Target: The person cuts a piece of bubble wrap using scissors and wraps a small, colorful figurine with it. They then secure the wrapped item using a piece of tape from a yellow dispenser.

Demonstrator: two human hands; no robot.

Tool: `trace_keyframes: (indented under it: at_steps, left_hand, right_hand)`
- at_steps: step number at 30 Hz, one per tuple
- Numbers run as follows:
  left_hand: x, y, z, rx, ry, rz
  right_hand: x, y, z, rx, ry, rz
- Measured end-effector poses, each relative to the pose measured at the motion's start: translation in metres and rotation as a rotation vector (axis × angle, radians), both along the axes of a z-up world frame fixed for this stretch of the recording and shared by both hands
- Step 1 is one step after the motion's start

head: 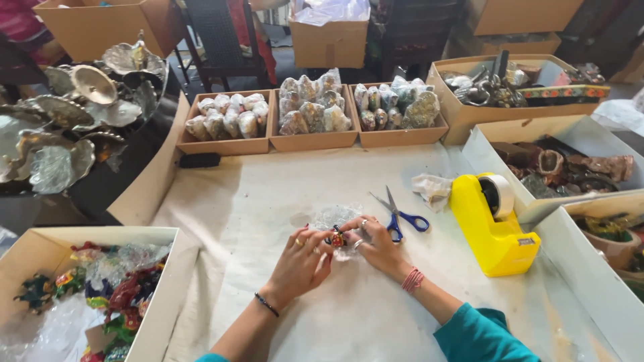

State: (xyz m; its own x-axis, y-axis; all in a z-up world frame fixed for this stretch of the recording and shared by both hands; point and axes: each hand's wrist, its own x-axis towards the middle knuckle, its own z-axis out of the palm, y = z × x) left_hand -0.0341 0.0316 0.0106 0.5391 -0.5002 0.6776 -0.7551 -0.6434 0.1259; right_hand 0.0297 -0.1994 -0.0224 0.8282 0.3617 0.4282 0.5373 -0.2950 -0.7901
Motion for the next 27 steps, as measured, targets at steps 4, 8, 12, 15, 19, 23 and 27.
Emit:
trace_keyframes:
  at_steps: [4,8,12,15,19,23,27]
  left_hand:
    - [0.014,-0.009,0.012,-0.178,0.148,0.045]
    - [0.043,-0.012,-0.002,-0.34,0.351,0.074]
    - [0.056,-0.019,-0.005,-0.611,0.817,0.183]
    - [0.07,-0.015,-0.041,-0.784,0.843,0.066]
    - [0.048,-0.02,0.006,-0.807,0.88,-0.044]
    - [0.052,-0.016,-0.01,-0.751,0.92,-0.128]
    - [0.062,-0.015,-0.034,-0.775,0.952,-0.039]
  right_hand:
    - [0.0,-0.005,0.004,0.108,0.104,0.078]
    - [-0.008,0.003,0.018,0.124,0.163,0.112]
    - [-0.007,0.004,0.017,-0.016,0.029,-0.081]
    - [-0.004,0.002,0.01,-0.012,0.158,-0.124]
    - [-0.001,0.002,0.01,-0.005,0.183,-0.136]
    - [-0.004,0.005,0.012,0.0,0.168,-0.145]
    - [-0.003,0.006,0.011,-0.021,0.136,-0.168]
